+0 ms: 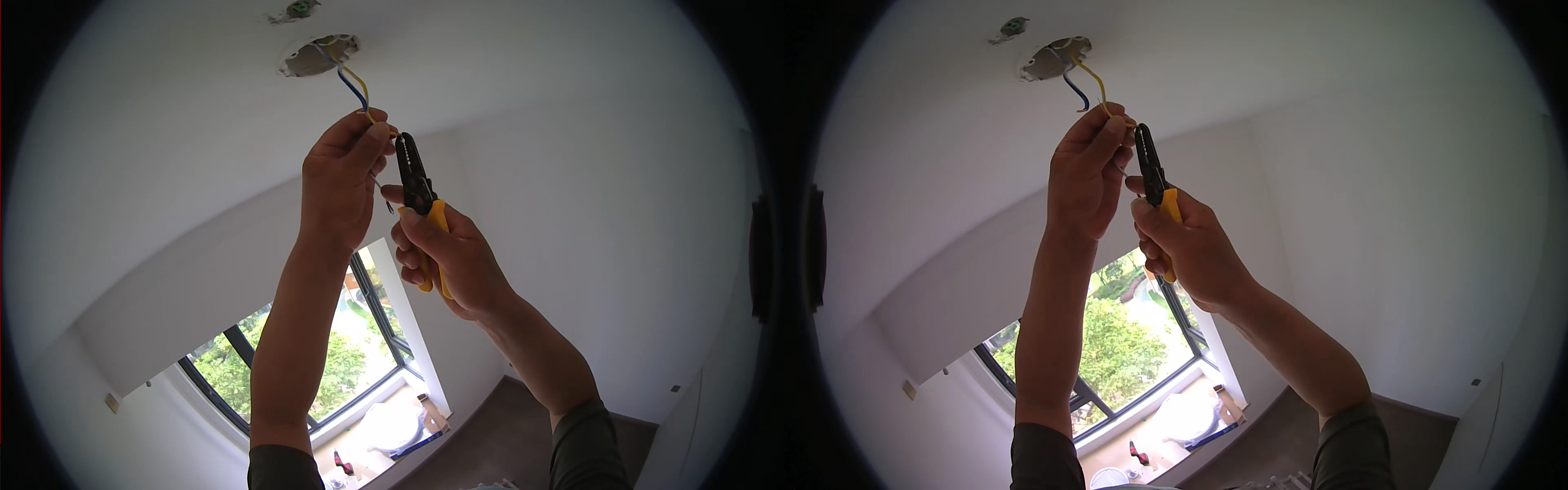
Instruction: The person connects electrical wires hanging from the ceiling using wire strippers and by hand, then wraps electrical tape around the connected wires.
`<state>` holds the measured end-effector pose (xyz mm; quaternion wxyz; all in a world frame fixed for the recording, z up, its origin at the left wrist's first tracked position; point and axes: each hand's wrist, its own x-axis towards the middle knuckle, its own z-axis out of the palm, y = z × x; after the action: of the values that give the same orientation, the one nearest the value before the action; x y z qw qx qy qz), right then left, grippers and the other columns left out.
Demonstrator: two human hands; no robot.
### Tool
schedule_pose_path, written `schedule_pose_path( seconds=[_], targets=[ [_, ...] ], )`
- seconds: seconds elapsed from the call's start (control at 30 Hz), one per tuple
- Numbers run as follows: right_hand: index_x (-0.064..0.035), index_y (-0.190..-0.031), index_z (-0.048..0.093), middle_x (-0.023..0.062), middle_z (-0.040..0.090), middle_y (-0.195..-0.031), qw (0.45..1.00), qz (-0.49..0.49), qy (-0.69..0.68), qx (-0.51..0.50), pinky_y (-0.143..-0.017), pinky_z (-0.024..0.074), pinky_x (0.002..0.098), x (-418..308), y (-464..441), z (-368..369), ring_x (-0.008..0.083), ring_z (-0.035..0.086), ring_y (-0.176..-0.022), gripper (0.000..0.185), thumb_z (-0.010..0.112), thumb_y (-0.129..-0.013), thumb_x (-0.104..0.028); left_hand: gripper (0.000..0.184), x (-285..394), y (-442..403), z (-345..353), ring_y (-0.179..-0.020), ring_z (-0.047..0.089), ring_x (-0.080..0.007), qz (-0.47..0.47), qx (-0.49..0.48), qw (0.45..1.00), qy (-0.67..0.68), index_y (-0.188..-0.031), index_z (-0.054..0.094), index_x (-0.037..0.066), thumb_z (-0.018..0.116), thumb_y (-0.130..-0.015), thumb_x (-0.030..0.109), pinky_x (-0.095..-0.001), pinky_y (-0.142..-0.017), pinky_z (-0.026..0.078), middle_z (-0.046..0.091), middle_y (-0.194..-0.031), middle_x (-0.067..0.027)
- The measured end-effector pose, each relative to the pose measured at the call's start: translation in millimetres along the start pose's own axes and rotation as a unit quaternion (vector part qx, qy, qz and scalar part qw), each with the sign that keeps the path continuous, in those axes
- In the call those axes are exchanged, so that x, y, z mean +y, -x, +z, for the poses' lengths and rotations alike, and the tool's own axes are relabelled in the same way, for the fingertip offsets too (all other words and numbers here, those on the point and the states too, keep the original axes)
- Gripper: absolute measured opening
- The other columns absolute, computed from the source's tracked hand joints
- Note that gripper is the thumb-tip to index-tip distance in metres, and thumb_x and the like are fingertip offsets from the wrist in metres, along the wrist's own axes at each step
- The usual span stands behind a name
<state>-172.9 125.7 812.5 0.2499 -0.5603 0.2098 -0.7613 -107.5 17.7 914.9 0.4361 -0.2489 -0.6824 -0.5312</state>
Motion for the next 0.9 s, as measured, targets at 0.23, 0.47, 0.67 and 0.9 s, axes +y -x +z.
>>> schedule_pose_path(
  seconds=[0.23, 0.47, 0.67, 0.9],
  targets=[
    [0.0016, -0.140, 0.040, -0.0012, 0.045, -0.071, 0.999, -0.007, 0.031, 0.012, -0.055, 0.0390, 0.0235, -2.4, 0.8, 2.0, 0.0063, 0.042, -0.058, 0.049, 0.053, -0.102, -0.027, 0.014, -0.7, -0.1, -0.5, -0.083, 0.061, -0.0094, 0.003, 0.000, 1.000, 0.006, -0.109, 0.064, 0.001, 0.060, -0.096, 0.007, -0.0227, -0.074, 0.048, 0.066, -0.094, -0.0045],
    [0.0015, -0.140, 0.040, -0.0012, 0.045, -0.070, 0.999, 0.005, 0.040, 0.014, -0.054, 0.0382, 0.0237, -6.3, 0.2, 1.1, 0.0063, 0.040, -0.056, 0.049, 0.052, -0.101, -0.025, 0.014, -2.5, -0.4, 0.8, -0.082, 0.059, -0.0093, 0.007, 0.004, 1.000, 0.003, -0.109, 0.065, 0.002, 0.061, -0.096, 0.007, -0.0229, -0.074, 0.047, 0.066, -0.094, -0.0041],
    [-0.0015, -0.138, 0.048, -0.0004, 0.044, -0.066, 0.973, -0.002, 0.222, 0.061, -0.055, 0.0394, 0.0255, -10.2, -6.2, -14.2, 0.0077, 0.041, -0.055, 0.044, 0.055, -0.097, -0.018, 0.015, -6.0, -1.0, 1.8, -0.083, 0.059, -0.0103, 0.022, 0.020, 0.999, -0.011, -0.108, 0.066, 0.002, 0.062, -0.095, 0.007, -0.0237, -0.076, 0.046, 0.066, -0.094, -0.0042],
    [-0.0043, -0.135, 0.052, 0.0079, 0.054, -0.066, 0.747, -0.168, 0.626, 0.150, -0.058, 0.0459, 0.0311, -26.0, -14.7, -26.2, 0.0131, 0.053, -0.057, 0.042, 0.052, -0.093, -0.004, 0.014, -5.8, -1.0, 11.2, -0.079, 0.057, -0.0096, 0.073, 0.097, 0.988, -0.097, -0.103, 0.069, 0.001, 0.069, -0.089, 0.004, -0.0233, -0.074, 0.047, 0.067, -0.091, -0.0036]
  ],
)
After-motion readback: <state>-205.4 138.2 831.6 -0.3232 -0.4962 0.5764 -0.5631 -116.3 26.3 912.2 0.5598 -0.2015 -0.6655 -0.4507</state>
